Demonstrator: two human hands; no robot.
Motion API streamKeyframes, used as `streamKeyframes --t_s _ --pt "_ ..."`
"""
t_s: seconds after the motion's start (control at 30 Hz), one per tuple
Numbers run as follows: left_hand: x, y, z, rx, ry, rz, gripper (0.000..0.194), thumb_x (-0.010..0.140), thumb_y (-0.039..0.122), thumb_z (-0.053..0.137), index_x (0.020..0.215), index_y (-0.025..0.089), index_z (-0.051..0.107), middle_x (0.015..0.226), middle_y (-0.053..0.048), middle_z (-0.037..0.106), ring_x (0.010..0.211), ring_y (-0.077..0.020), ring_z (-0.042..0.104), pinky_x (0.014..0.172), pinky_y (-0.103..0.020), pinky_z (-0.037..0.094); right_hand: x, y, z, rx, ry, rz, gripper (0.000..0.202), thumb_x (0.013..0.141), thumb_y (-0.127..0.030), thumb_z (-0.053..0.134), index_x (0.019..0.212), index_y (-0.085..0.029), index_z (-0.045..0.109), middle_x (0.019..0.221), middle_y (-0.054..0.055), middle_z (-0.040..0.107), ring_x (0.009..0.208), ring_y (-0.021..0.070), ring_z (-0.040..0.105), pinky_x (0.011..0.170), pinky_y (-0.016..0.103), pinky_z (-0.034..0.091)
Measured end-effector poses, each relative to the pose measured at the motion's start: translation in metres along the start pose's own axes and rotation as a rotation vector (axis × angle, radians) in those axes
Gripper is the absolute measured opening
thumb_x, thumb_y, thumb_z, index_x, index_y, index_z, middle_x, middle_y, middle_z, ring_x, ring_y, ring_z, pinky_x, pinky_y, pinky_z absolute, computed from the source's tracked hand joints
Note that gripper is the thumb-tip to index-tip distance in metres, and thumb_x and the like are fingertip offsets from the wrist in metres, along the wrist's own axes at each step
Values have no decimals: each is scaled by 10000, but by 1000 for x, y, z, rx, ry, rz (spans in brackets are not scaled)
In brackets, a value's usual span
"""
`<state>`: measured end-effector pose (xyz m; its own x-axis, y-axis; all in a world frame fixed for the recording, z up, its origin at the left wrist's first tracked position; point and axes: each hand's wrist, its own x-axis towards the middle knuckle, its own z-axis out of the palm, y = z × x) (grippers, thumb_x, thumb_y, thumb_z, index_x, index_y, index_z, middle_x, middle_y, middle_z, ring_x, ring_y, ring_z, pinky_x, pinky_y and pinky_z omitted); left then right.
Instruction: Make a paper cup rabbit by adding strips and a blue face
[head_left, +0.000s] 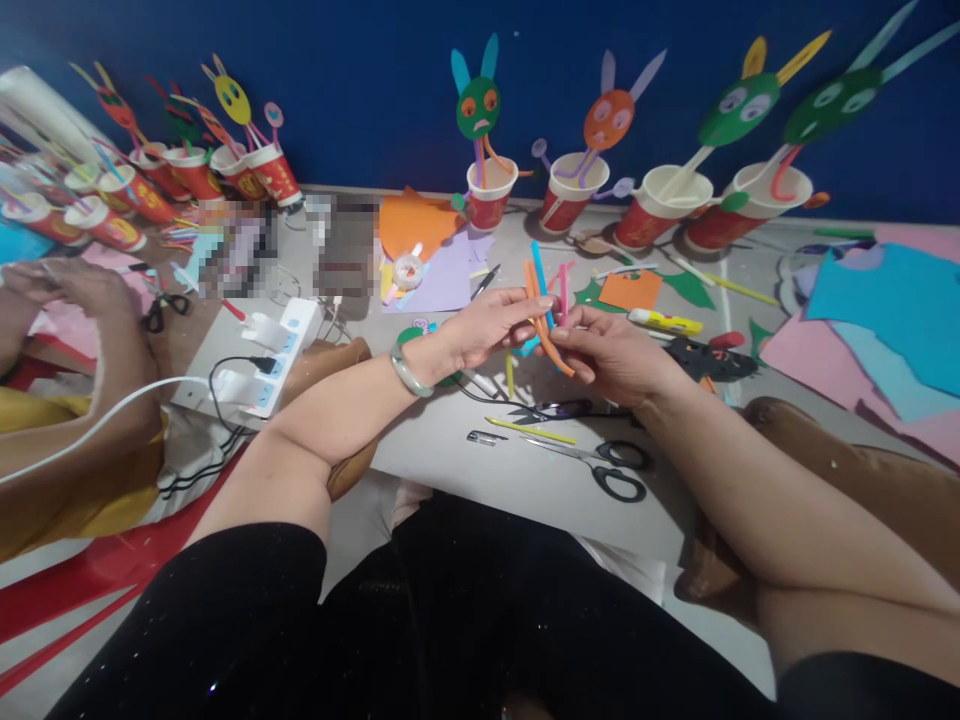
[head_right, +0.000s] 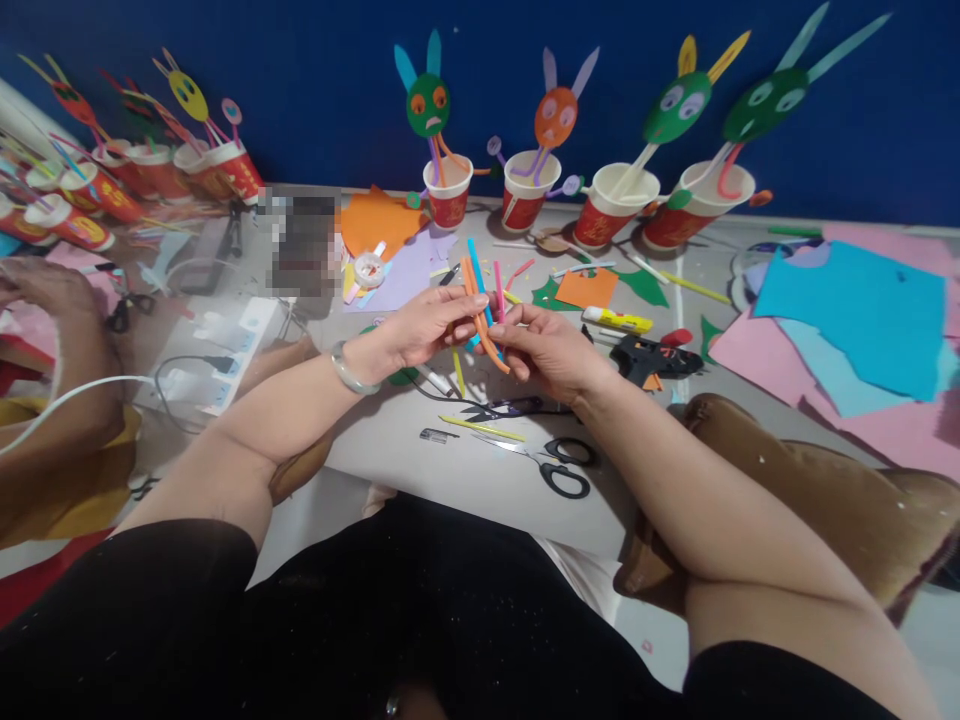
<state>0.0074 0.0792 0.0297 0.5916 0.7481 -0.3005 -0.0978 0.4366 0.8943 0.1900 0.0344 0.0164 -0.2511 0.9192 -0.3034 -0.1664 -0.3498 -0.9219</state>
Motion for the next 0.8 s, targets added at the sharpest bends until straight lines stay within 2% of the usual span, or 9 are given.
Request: streamKeyframes --t_s 0.23,0.37,0.47,0.57,0.67,0.73,0.8 --pt "2 1 0 -39 21 -9 430 1064 289 644 664 150 571 478 59 449 441 -40 454 513 -178 321 2 1 -3 -46 -24 7 543 616 -547 1020 816 -206 649 706 27 791 358 47 442 380 223 323" --pt "3 1 0 -60 55 -18 434 1093 212 558 666 140 579 472 54 449 430 -32 404 478 -170 265 2 -4 -12 -211 -3 -67 488 692 -573 967 807 -214 657 658 8 747 378 73 466 392 242 313" --pt "2 1 -1 -104 74 -5 348 1094 161 531 779 112 670 495 64 446 446 -27 397 494 -154 276 -2 -21 -25 -507 141 -128 323 832 -460 862 852 -223 644 731 35 773 416 104 487 450 278 370" --pt "2 2 -1 -113 74 -20 305 1100 148 515 899 90 737 510 69 442 454 -26 389 496 -156 260 -7 -44 -43 -1081 388 -124 63 918 -250 709 955 -200 700 901 117 812 602 178 620 636 330 462" --pt "1 3 0 -104 73 -41 299 1098 147 517 926 87 753 513 63 456 450 -28 380 480 -164 232 -11 -62 -61 -1593 647 78 266 978 -243 596 1167 -155 760 1103 253 793 951 352 726 812 440 486" --pt "1 3 0 -110 79 -40 286 1090 141 528 918 87 751 533 58 472 459 -27 402 476 -162 228 -14 -67 -68 -1724 730 246 373 1016 -235 516 1268 -82 743 1216 353 741 1103 440 717 849 502 482" --pt "1 2 1 -133 89 -32 259 1077 127 539 930 91 750 578 51 510 471 -22 426 483 -159 252 -16 -68 -68 -1760 746 289 401 1013 -220 520 1298 -23 723 1266 406 702 1154 480 706 859 525 481"
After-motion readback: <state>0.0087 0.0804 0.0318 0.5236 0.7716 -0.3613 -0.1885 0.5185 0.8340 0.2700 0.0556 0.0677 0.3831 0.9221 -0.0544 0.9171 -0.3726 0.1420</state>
